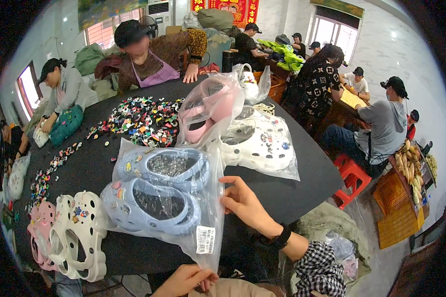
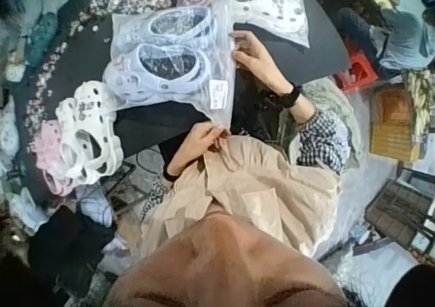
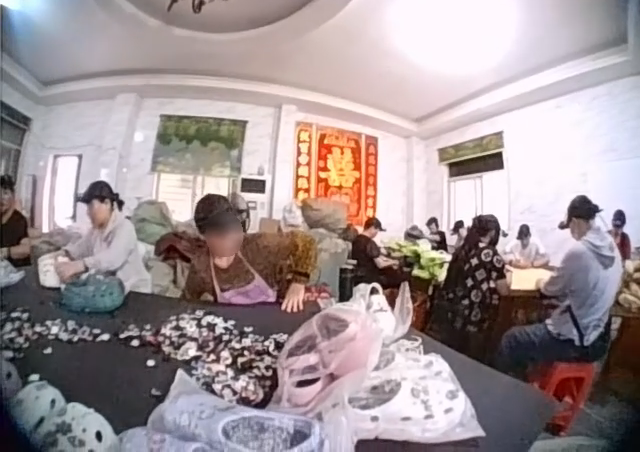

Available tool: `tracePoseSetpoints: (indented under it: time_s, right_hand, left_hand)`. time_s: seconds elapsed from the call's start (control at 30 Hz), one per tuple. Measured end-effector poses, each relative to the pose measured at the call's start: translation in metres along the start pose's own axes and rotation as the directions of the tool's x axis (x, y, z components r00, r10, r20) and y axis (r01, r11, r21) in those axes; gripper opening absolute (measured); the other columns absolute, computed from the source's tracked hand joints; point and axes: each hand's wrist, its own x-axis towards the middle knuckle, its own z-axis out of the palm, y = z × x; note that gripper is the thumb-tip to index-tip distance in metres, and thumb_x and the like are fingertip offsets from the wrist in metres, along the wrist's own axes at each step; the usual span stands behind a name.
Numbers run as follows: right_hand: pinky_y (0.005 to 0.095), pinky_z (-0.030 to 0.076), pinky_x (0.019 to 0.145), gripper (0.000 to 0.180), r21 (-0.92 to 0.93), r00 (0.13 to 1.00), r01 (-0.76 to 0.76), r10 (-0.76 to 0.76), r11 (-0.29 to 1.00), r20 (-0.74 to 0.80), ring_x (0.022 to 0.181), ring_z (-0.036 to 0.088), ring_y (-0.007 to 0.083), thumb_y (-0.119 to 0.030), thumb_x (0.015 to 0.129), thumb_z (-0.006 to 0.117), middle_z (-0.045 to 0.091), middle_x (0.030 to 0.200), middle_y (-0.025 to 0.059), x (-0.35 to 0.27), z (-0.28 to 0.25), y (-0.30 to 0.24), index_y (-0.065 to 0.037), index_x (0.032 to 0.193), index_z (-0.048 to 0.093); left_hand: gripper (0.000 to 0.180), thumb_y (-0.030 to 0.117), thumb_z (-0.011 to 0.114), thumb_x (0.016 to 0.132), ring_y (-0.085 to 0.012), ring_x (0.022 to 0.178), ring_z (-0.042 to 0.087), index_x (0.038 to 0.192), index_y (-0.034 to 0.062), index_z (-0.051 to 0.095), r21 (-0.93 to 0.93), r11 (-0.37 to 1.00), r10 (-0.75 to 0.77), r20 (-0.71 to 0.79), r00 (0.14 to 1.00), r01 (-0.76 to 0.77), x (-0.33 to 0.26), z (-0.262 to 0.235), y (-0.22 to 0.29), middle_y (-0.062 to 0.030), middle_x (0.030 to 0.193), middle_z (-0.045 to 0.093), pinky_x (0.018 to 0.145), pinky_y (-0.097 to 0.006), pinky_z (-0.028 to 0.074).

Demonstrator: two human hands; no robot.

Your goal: The recorder is decorating rubber clogs with various charms and then packing them into plastic bags.

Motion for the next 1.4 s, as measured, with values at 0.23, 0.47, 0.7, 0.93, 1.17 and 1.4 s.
tracePoseSetpoints:
  time_s: [0.23,0.47,0.7,0.93,1.17,1.4]
  right_hand:
    - [0.0319,0.05,0.067,0.036,-0.925,0.926,0.284,-0.322,0.253,0.196,0.07,0.062,0.0231,-0.014,0.087,0.072,0.054,0.083,0.0083,-0.007,-0.003,-0.009,-0.005,0.119,0.058]
    - [0.042,0.05,0.082,0.043,-0.78,0.8,0.579,-0.349,0.235,0.489,0.089,0.063,0.0306,-0.04,0.089,0.071,0.061,0.103,0.0127,0.015,-0.001,-0.024,-0.001,0.107,0.066]
    - [0.0506,0.04,0.108,0.053,-0.564,0.709,0.705,-0.422,0.43,0.565,0.134,0.044,0.0407,-0.043,0.097,0.061,0.053,0.138,0.0212,0.056,0.027,-0.051,-0.012,0.139,0.057]
    - [0.0542,0.046,0.097,0.047,-0.382,0.403,0.911,-0.143,0.154,0.904,0.118,0.056,0.0445,-0.04,0.085,0.071,0.051,0.134,0.0318,0.073,0.03,-0.086,-0.016,0.125,0.065]
    - [0.052,0.049,0.082,0.042,-0.612,0.62,0.782,0.041,-0.116,0.784,0.103,0.059,0.0413,-0.032,0.085,0.067,0.057,0.114,0.0218,0.081,0.026,-0.049,-0.013,0.122,0.062]
    - [0.0397,0.048,0.069,0.033,-0.307,0.302,0.905,-0.065,-0.294,0.951,0.087,0.059,0.0288,-0.024,0.077,0.069,0.054,0.092,0.0116,0.062,0.018,-0.065,-0.013,0.107,0.063]
  left_hand:
    - [0.015,0.008,0.059,0.097,-0.0241,0.074,0.067,0.095,-0.0029,0.069,0.382,0.849,0.438,-0.125,0.89,-0.364,-0.021,-0.01,0.067,-0.0134,0.085,0.068,0.066,-0.032,0.051]
    - [0.009,0.006,0.064,0.093,-0.0241,0.076,0.066,0.093,0.0006,0.071,0.581,0.703,0.62,-0.218,0.754,-0.41,-0.018,-0.031,0.075,-0.0096,0.087,0.07,0.068,-0.033,0.052]
    - [0.013,0.0,0.065,0.086,-0.0254,0.085,0.067,0.096,0.0023,0.073,0.626,0.751,0.553,-0.425,0.716,-0.209,-0.05,-0.056,0.076,-0.0098,0.092,0.072,0.077,-0.035,0.053]
    - [0.01,0.002,0.066,0.09,-0.0249,0.085,0.067,0.098,0.0027,0.072,0.659,0.738,0.563,-0.484,0.67,-0.143,-0.077,-0.072,0.072,-0.0092,0.094,0.071,0.076,-0.034,0.053]
    - [0.011,0.003,0.067,0.091,-0.0256,0.085,0.068,0.101,0.0027,0.071,0.695,0.705,0.589,-0.461,0.664,-0.143,-0.09,-0.078,0.077,-0.0092,0.094,0.07,0.074,-0.033,0.054]
    - [0.013,0.006,0.066,0.091,-0.0239,0.089,0.069,0.102,0.0032,0.072,0.652,0.748,0.56,-0.524,0.642,-0.121,-0.102,-0.085,0.083,-0.0088,0.096,0.071,0.08,-0.033,0.053]
